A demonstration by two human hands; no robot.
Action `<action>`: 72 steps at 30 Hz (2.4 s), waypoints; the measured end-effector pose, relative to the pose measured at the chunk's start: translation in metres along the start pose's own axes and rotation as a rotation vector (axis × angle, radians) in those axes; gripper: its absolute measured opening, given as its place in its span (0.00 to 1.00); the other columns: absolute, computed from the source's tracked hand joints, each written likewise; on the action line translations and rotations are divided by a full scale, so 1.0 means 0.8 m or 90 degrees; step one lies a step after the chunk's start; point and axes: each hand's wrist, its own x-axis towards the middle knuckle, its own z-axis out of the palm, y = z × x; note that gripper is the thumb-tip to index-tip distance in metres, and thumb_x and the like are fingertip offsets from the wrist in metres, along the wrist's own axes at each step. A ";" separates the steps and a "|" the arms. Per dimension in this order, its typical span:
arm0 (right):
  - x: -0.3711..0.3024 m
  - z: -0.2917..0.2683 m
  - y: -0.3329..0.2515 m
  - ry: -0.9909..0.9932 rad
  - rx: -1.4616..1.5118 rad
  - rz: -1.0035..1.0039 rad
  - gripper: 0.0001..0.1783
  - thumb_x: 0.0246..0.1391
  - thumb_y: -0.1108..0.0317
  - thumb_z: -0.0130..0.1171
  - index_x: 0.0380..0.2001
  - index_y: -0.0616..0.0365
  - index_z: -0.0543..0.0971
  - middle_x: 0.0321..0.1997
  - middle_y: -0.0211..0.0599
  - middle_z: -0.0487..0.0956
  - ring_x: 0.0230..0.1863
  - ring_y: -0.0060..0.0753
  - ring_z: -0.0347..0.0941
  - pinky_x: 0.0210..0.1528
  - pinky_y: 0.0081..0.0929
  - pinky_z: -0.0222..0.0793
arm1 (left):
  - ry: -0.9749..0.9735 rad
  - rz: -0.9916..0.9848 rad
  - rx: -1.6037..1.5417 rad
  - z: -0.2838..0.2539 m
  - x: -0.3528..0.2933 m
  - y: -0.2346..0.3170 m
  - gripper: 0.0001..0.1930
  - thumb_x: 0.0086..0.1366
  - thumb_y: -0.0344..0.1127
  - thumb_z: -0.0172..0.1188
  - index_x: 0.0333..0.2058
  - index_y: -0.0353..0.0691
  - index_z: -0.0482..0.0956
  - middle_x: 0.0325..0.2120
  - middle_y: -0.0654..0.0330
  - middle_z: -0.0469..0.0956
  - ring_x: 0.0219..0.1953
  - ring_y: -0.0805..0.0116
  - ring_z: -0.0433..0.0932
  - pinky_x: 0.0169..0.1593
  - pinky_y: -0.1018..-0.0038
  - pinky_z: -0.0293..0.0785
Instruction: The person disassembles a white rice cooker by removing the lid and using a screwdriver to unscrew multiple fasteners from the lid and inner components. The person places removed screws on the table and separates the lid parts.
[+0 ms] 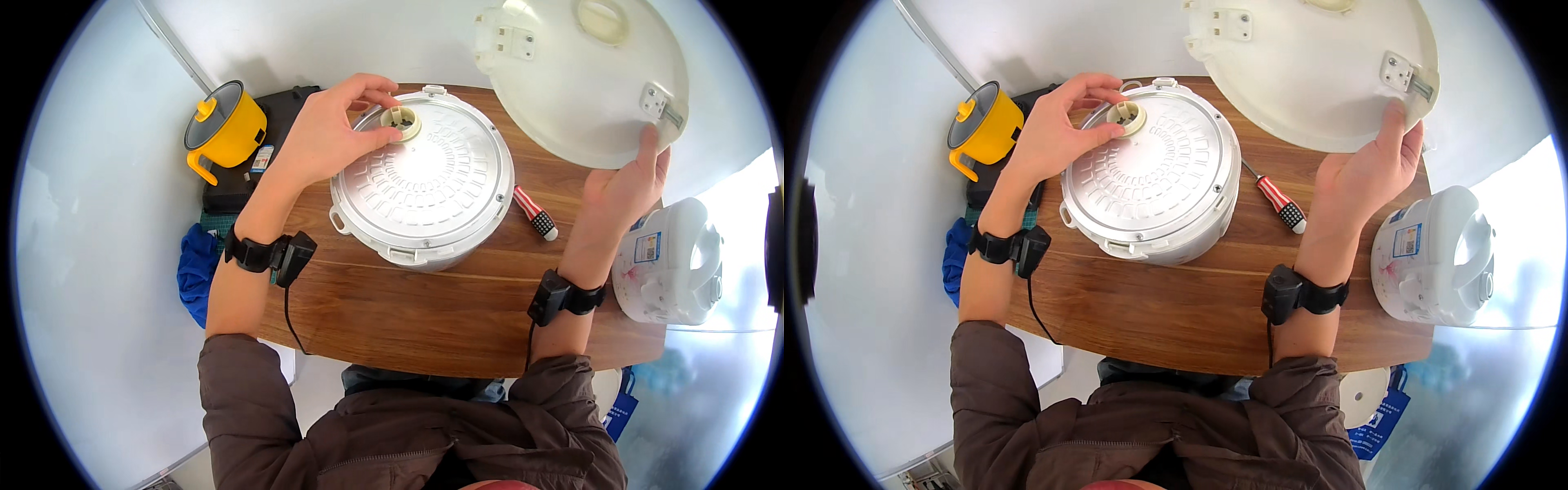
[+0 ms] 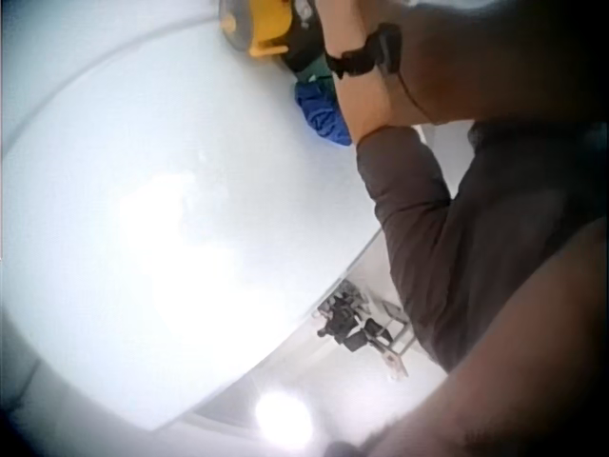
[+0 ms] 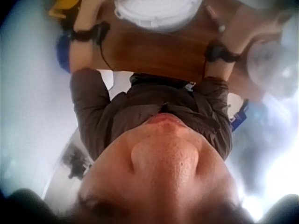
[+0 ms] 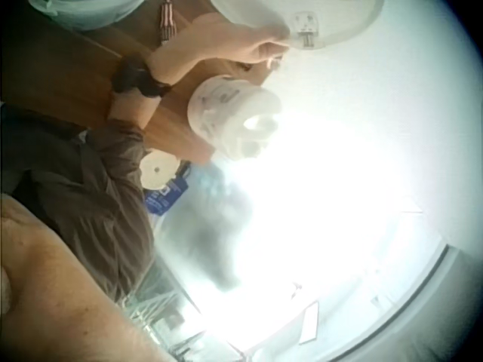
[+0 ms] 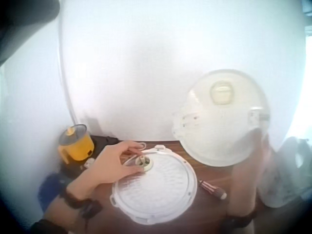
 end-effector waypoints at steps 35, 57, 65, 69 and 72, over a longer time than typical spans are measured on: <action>-0.057 0.053 -0.003 -0.163 -0.155 -0.229 0.13 0.68 0.72 0.58 0.52 0.67 0.76 0.50 0.40 0.83 0.49 0.28 0.80 0.53 0.25 0.79 | 0.032 0.117 -0.350 0.027 0.001 -0.058 0.29 0.65 0.35 0.69 0.63 0.39 0.71 0.50 0.58 0.82 0.54 0.66 0.78 0.63 0.67 0.70; -0.049 0.087 -0.034 -0.196 -0.208 -0.241 0.17 0.63 0.78 0.59 0.55 0.68 0.78 0.50 0.38 0.83 0.50 0.26 0.79 0.55 0.24 0.75 | -0.007 0.094 -0.356 0.020 -0.001 -0.050 0.30 0.59 0.24 0.67 0.62 0.39 0.73 0.50 0.59 0.80 0.55 0.66 0.77 0.65 0.67 0.69; -0.075 0.108 -0.060 -0.241 -0.463 -0.534 0.18 0.59 0.79 0.61 0.53 0.69 0.80 0.47 0.39 0.84 0.47 0.27 0.81 0.51 0.24 0.77 | 0.040 0.153 -0.314 0.026 0.003 -0.062 0.30 0.58 0.27 0.70 0.60 0.39 0.74 0.45 0.62 0.82 0.50 0.66 0.79 0.61 0.68 0.73; -0.086 0.109 -0.059 -0.289 -0.567 -0.692 0.18 0.55 0.80 0.62 0.50 0.62 0.84 0.45 0.34 0.86 0.43 0.25 0.82 0.47 0.23 0.78 | 0.051 0.152 -0.326 0.031 0.003 -0.064 0.30 0.58 0.29 0.71 0.61 0.40 0.74 0.46 0.61 0.82 0.49 0.66 0.79 0.60 0.69 0.74; -0.088 0.106 -0.055 -0.331 -0.585 -0.747 0.19 0.53 0.81 0.61 0.48 0.56 0.86 0.44 0.31 0.87 0.41 0.25 0.82 0.45 0.23 0.78 | 0.067 0.162 -0.344 0.032 0.002 -0.060 0.28 0.60 0.29 0.70 0.60 0.39 0.75 0.45 0.61 0.81 0.49 0.66 0.80 0.58 0.69 0.75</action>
